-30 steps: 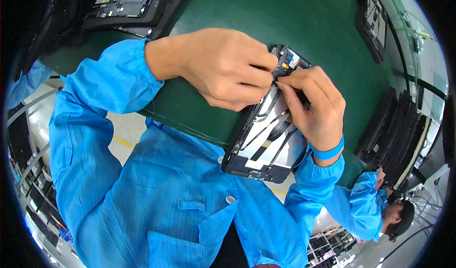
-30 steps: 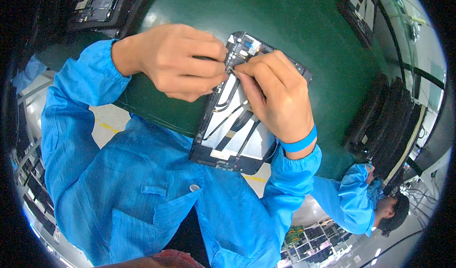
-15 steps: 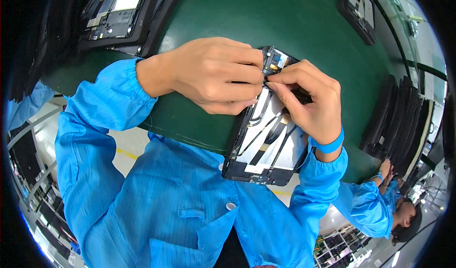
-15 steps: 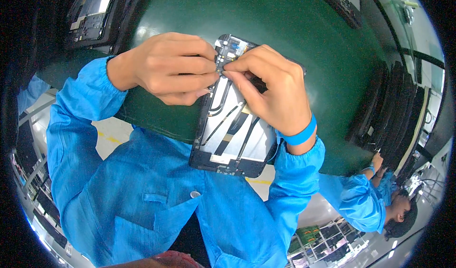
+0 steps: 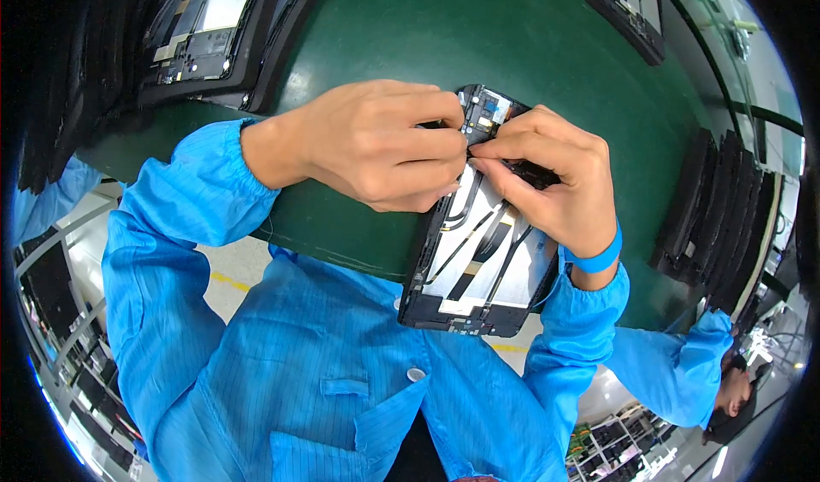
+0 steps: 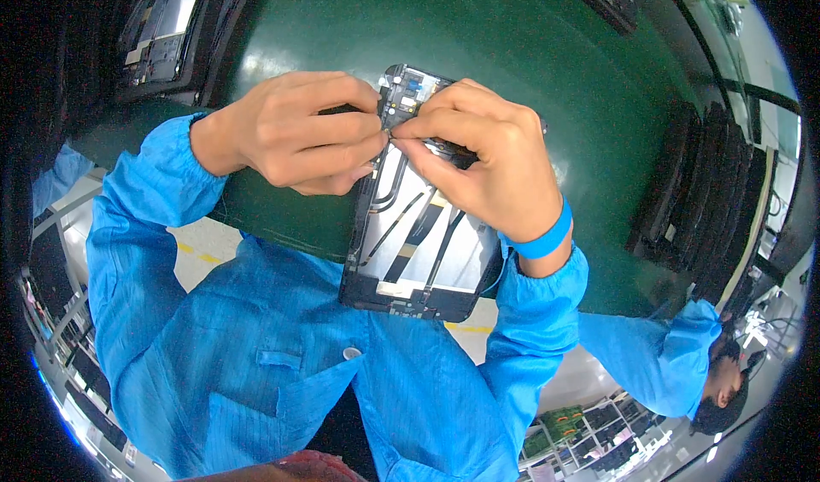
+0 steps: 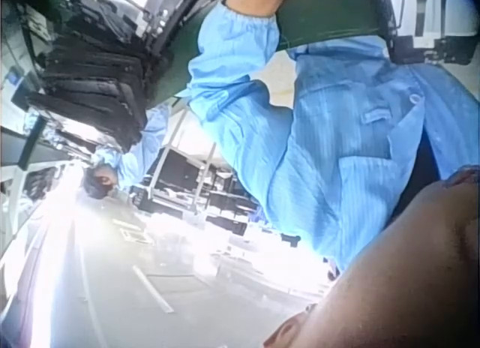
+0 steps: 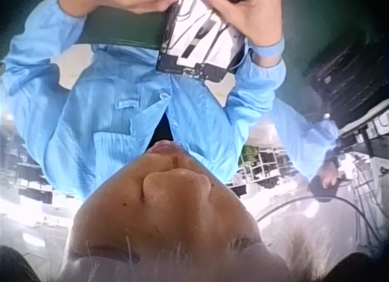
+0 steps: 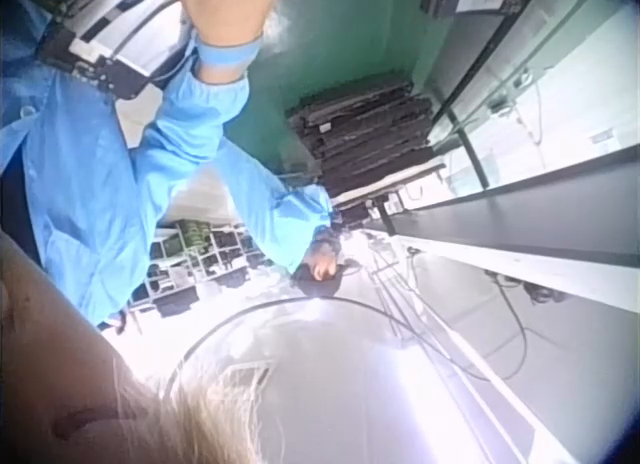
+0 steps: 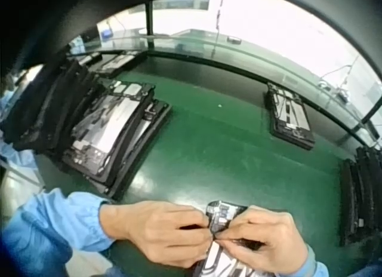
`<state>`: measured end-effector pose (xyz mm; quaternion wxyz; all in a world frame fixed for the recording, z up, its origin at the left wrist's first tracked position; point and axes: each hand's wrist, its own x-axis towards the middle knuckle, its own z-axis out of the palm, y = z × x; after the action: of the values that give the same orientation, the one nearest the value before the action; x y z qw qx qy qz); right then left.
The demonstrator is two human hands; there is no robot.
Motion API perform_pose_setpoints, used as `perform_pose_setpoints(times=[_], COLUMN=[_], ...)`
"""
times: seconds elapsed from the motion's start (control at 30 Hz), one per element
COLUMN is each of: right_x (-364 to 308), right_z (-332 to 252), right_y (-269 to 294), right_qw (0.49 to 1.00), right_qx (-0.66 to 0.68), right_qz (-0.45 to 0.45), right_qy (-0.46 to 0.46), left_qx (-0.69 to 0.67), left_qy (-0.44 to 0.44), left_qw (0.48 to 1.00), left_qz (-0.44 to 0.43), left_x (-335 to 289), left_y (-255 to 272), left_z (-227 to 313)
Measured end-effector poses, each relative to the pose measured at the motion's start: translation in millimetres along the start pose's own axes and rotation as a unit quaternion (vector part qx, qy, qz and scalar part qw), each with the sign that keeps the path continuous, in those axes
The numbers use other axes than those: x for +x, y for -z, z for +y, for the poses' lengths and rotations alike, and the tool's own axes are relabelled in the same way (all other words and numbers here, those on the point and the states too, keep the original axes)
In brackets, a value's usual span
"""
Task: The person assembles tablet devices by connecting ribbon cables and pressing down internal components by hand, placing completed units onto the upper conveyor shelf and picking up new tablet assemblies from a stack.
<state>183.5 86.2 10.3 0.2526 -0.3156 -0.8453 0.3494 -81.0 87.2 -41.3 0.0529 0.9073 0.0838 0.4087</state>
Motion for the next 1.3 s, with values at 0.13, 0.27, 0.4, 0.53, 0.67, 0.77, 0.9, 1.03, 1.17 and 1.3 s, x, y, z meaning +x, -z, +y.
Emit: perform_pose_setpoints(times=[0.13,0.27,0.4,0.53,0.67,0.77,0.9,1.03,1.17,1.3], right_x=[-3,0,0,-2,0,0,0,-1,-1,-2], right_z=[-3,-4,-8,-8,-7,-8,-4,-5,-6,-7], right_y=[-1,-2,-1,-8,-12,-14,-15,-13,-12,-9], right_qw=[0.999,0.999,0.999,0.998,0.997,0.997,0.994,0.996,0.997,0.998], right_qx=[-0.041,-0.053,-0.054,-0.065,-0.062,-0.067,-0.075,-0.072,-0.058,-0.051], right_qz=[0.008,0.005,-0.002,0.026,0.038,0.043,0.066,0.057,0.044,0.04], right_qy=[0.002,0.007,-0.008,0.005,0.018,0.011,0.034,0.022,0.006,-0.014], left_qx=[-0.016,-0.023,-0.029,-0.032,-0.027,-0.022,-0.022,-0.046,-0.05,-0.066], left_qy=[0.006,0.005,0.0,0.0,-0.005,-0.007,-0.007,0.011,0.024,0.019], left_qw=[1.0,1.0,1.0,0.999,0.999,1.0,1.0,0.999,0.998,0.998], left_qz=[-0.003,0.004,0.005,0.006,0.017,0.013,0.02,-0.002,-0.022,-0.012], left_x=[1,-1,0,-1,-2,-5,-6,-6,-4,-4], left_y=[2,1,0,-1,-2,0,0,6,8,4], left_z=[0,-1,-2,-2,-2,-1,-3,-3,-2,-4])
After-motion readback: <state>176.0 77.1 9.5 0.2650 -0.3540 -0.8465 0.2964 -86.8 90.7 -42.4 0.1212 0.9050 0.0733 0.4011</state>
